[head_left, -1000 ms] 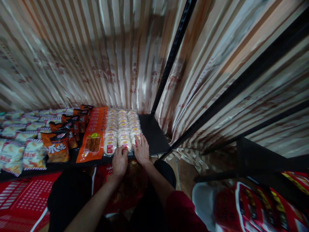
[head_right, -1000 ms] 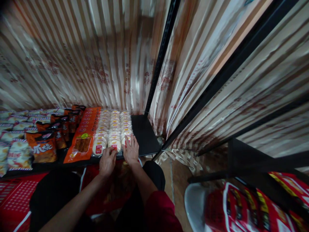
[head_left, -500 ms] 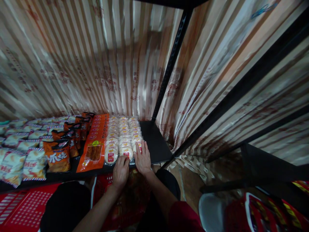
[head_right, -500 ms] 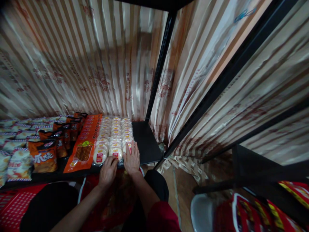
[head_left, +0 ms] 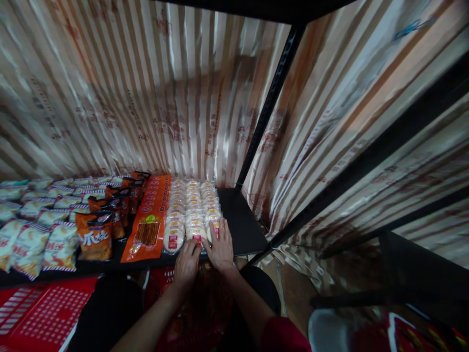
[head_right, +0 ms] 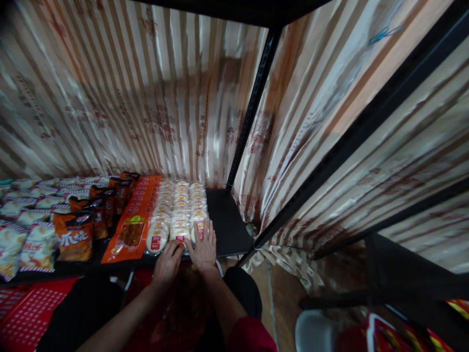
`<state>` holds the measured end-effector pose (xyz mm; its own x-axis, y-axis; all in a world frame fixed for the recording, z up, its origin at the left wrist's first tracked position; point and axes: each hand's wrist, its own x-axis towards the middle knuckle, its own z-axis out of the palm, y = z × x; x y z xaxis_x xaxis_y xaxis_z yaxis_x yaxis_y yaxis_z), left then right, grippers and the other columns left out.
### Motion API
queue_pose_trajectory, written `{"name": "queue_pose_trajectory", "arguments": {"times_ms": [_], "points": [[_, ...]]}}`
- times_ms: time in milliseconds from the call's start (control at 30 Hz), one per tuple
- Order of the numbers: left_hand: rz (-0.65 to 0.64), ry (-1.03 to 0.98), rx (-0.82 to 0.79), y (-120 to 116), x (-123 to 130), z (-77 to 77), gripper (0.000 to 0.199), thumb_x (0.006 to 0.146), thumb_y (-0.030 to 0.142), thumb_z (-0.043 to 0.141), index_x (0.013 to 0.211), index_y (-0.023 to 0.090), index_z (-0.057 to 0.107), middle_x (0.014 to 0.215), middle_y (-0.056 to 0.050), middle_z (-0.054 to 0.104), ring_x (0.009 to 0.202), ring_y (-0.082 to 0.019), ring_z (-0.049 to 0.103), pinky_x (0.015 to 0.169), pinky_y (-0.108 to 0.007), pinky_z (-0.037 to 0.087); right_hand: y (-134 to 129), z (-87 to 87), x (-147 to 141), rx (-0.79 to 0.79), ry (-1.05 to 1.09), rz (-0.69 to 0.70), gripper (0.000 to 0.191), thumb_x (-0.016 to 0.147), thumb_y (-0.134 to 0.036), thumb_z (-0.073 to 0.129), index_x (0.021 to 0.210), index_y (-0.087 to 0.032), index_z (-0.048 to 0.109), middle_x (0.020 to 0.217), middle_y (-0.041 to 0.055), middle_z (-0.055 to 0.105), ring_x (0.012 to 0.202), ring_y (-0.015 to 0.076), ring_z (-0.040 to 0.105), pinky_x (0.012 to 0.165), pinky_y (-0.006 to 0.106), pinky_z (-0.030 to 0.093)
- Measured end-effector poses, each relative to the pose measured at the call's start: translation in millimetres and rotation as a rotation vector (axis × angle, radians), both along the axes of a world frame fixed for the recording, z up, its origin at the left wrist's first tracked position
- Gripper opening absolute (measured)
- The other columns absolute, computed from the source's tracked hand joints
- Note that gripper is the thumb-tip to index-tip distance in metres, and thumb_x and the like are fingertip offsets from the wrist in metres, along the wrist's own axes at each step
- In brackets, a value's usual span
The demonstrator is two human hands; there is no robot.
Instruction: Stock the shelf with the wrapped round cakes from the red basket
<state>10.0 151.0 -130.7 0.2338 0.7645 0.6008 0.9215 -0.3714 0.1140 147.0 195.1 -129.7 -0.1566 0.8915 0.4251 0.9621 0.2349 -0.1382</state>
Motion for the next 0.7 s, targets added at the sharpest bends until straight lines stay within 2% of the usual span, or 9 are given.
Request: {"name": "queue_pose_trajectory", "arguments": {"times_ms": [233, 333, 500, 567, 700], "points": [[-0.037, -0.013, 0.086, -2.8, -2.8, 3.8, 0.029, 0.086, 0.011, 0.040, 0.103, 0.017, 0.063, 0.104, -0.008, 0.065, 0.100, -0.019, 0.057, 0.086, -0.033, 0.048, -0.9, 2.6, -0.2, 0.033, -0.011, 0.004, 0.059, 0.087, -0.048, 0.041, 0.139, -0.022, 0.034, 0.150, 0.0113, 0.018, 0.138, 0.0308, 0.009, 0.104, 0.047, 0.026], [0.030, -0.026, 0.111, -1.9, -2.9, 7.9, 0.032, 0.085, 0.013, 0.040, 0.109, 0.017, 0.061, 0.116, -0.010, 0.061, 0.113, -0.023, 0.052, 0.091, -0.037, 0.044, -0.8, 2.7, 1.9, 0.053, -0.012, 0.004, 0.061, 0.087, -0.050, 0.042, 0.139, -0.021, 0.033, 0.151, 0.0122, 0.016, 0.138, 0.0319, 0.007, 0.104, 0.048, 0.024], [0.139, 0.050, 0.102, 9.9, -6.6, 13.0, 0.043, 0.083, 0.023, 0.047, 0.123, 0.010, 0.052, 0.136, -0.019, 0.043, 0.130, -0.032, 0.034, 0.101, -0.047, 0.034, 6.9, 4.6, 5.0, 0.059, -0.030, 0.052, 0.060, 0.085, -0.050, 0.044, 0.140, -0.028, 0.031, 0.151, 0.0096, 0.015, 0.138, 0.0337, 0.005, 0.104, 0.053, 0.020], [0.164, 0.074, 0.084, 16.2, -9.1, 11.5, 0.048, 0.082, 0.025, 0.048, 0.129, 0.013, 0.047, 0.139, -0.019, 0.039, 0.131, -0.033, 0.030, 0.102, -0.049, 0.031, 12.2, 5.9, 4.8, 0.042, -0.044, 0.095, 0.058, 0.085, -0.049, 0.045, 0.139, -0.029, 0.032, 0.151, 0.0085, 0.016, 0.138, 0.0330, 0.007, 0.104, 0.052, 0.020], [0.153, 0.088, 0.021, 25.2, -11.9, 5.9, 0.049, 0.081, 0.030, 0.049, 0.129, 0.018, 0.048, 0.138, -0.017, 0.041, 0.131, -0.033, 0.031, 0.104, -0.051, 0.028, 19.3, 7.7, 2.3, 0.008, -0.077, 0.150, 0.057, 0.087, -0.044, 0.044, 0.139, -0.030, 0.031, 0.150, 0.0087, 0.019, 0.137, 0.0297, 0.014, 0.104, 0.047, 0.023]]}}
